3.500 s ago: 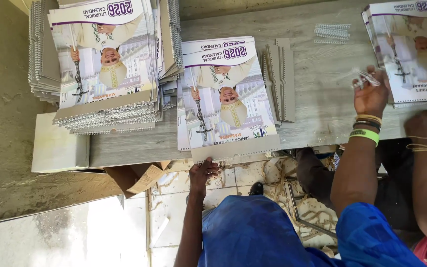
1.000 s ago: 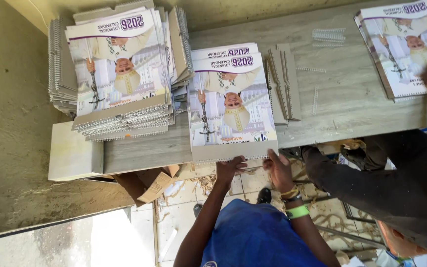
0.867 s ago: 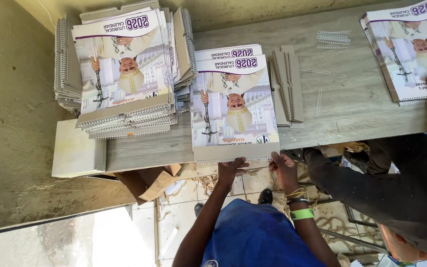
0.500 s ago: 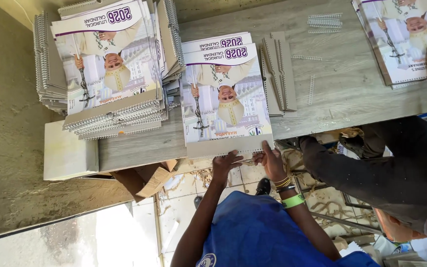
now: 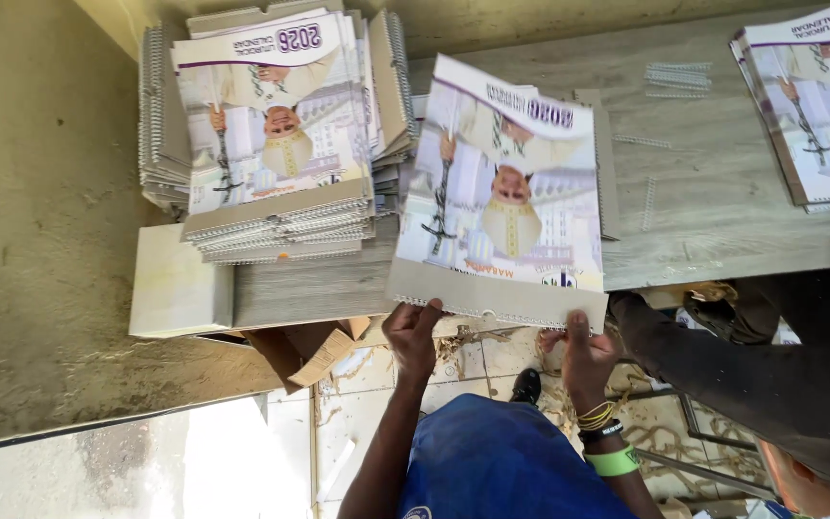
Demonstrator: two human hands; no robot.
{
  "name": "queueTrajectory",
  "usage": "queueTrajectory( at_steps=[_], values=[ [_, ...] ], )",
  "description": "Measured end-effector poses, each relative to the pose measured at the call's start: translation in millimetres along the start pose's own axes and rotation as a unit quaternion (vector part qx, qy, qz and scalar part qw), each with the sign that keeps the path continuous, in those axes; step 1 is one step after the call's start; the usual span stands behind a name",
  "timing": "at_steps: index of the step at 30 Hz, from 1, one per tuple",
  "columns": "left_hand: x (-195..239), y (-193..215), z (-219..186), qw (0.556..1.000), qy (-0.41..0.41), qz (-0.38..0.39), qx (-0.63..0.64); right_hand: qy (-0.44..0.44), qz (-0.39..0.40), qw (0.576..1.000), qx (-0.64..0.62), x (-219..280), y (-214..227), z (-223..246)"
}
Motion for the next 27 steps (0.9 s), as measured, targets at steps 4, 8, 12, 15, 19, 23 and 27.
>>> queueTrajectory(
  at_steps=[4, 8, 12, 15, 19, 23, 27],
  values=[
    [-23.6, 23.9, -102.4, 0.992, -0.06, -0.043, 0.105, 0.021, 0.029, 0.993, -0.11, -20.1, -103.6, 47.0],
    [-73.9, 66.2, -198.1, 0.974, -0.088, -0.052, 0.201, 0.019, 0.164, 0.965, -0.202, -44.0, -245.1, 67.2],
    [-189.7, 134.0, -192.6, 0.986, 0.0, -0.067, 0.153, -0.184, 0.284, 0.932, -0.127, -61.5, -358.5, 5.6],
    [-206.2, 156.0, -199.1, 0.996, 0.037, -0.077, 0.021, -0.243, 0.283, 0.924, -0.08, -58.9, -384.6, -32.8],
    [-205.8, 166.9, -197.9, 0.987, 0.003, -0.13, -0.096, -0.217, 0.278, 0.936, -0.018, -61.7, -391.0, -16.5],
    [-191.6, 170.8, -193.1, 0.967, 0.03, -0.206, -0.147, -0.18, 0.345, 0.921, 0.035, -63.0, -381.1, -7.5],
    [-170.5, 148.7, -165.8, 0.928, -0.096, -0.27, -0.236, -0.147, 0.503, 0.851, -0.014, -35.3, -331.8, 33.3]
  ],
)
Point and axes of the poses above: each hand's wrist, its own x-axis away from the middle knuckle, its own y-axis out of the back of the hand, z = x × y, the point moved 4 cm from there along -x, towards the middle knuckle, and after that the axes turned 11 degrees about y, right-handed, at the moved point
